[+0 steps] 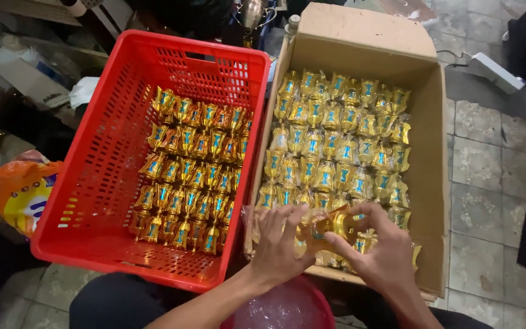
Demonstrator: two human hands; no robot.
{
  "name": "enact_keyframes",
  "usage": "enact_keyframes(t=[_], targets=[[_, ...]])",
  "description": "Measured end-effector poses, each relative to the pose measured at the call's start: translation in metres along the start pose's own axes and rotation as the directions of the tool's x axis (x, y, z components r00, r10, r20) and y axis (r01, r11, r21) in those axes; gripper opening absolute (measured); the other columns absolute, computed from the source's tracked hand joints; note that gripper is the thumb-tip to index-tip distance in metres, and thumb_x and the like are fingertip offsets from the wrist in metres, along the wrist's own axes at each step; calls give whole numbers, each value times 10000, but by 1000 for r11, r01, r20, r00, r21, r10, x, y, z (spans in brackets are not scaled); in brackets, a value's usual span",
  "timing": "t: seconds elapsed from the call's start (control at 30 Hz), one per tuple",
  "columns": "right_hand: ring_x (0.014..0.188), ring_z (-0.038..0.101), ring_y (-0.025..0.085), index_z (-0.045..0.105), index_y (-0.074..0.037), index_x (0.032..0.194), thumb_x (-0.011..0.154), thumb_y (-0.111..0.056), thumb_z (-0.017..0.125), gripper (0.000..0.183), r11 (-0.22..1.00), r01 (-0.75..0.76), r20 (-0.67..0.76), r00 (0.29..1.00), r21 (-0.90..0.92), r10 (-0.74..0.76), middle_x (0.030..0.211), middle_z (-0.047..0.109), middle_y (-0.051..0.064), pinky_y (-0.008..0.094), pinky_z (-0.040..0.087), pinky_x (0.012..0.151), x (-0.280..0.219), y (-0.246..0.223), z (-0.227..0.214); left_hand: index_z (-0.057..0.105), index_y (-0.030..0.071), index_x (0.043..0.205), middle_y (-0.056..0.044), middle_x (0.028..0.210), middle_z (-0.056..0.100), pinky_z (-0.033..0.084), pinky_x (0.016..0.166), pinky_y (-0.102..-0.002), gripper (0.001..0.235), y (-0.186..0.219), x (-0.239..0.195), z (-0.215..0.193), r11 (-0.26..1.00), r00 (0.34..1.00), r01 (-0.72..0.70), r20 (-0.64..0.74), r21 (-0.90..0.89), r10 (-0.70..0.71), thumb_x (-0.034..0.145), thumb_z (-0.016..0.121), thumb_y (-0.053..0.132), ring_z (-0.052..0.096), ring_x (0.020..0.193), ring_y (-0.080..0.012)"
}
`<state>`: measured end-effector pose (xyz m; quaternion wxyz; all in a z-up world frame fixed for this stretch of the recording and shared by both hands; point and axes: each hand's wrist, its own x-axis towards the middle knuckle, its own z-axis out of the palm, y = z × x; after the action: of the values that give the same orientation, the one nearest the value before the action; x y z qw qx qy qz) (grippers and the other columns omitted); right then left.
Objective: The person wraps small gold-colored items in individual plastic sleeves and places them into a cardboard box.
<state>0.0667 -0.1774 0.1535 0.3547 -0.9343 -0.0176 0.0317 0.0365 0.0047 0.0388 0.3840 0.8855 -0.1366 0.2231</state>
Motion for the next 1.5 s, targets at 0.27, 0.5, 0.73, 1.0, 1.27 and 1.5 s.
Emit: enact_keyframes(t=[0.27, 0.5, 0.73, 1.0, 1.27, 1.5], targets=[[830, 740, 184, 688, -128, 1169, 625, -386, 896, 637, 974, 222, 16, 975, -49, -221, 981, 779, 48, 402, 562, 835, 12, 24, 12, 300, 145, 1469, -100, 1324, 629, 454, 1035, -541, 972, 21, 23, -30, 967, 958, 133, 277, -217, -70, 783, 517, 799, 650, 1141, -299], [809, 755, 213, 763, -156, 1141, 659, -410, 841, 551, 976, 181, 181, 963, 120, -201, 976, 817, 78, 379, 597, 713, 20, 17, -1, 252, 232, 1518, -213, 1225, 689, 645, 758, -486, 723, 0, 24, -30, 756, 840, 406, 535, -513, -87, 929, 620, 433, 731, 940, -326], [1041, 740, 239, 677, -229, 1347, 783, -604, 616, 681, 987, 112, 360, 922, 115, -146, 1198, 760, 84, 471, 606, 845, 19, 29, 6, 62, 306, 1603, -227, 1169, 681, 643, 717, -411, 911, 5, 26, -37, 530, 826, 484, 564, -696, -13, 932, 669, 414, 731, 811, -257], [1117, 615, 263, 703, -143, 1069, 805, -386, 628, 367, 895, 342, 204, 891, 285, -405, 1185, 654, 93, 469, 527, 850, 18, 29, -2, 511, 210, 1391, 31, 804, 527, 351, 530, -248, 428, -14, 26, -35, 509, 856, 478, 510, -716, -85, 981, 632, 227, 419, 571, -70], [803, 608, 157, 682, -130, 946, 807, -213, 688, 162, 882, 372, 194, 880, 287, -434, 931, 681, 22, 321, 497, 699, 18, 30, 8, 606, 127, 1276, -21, 1110, 622, 466, 539, -200, 333, -14, 24, -32, 454, 871, 472, 481, -756, -104, 967, 671, 228, 513, 586, -53], [758, 649, 136, 724, -106, 808, 750, -123, 760, 70, 874, 366, 241, 860, 319, -449, 841, 735, 1, 280, 542, 689, 16, 22, 7, 706, 149, 1075, -23, 1124, 644, 466, 595, -221, 147, -17, 21, -29, 506, 899, 421, 422, -753, -120, 982, 640, 243, 500, 721, -76]])
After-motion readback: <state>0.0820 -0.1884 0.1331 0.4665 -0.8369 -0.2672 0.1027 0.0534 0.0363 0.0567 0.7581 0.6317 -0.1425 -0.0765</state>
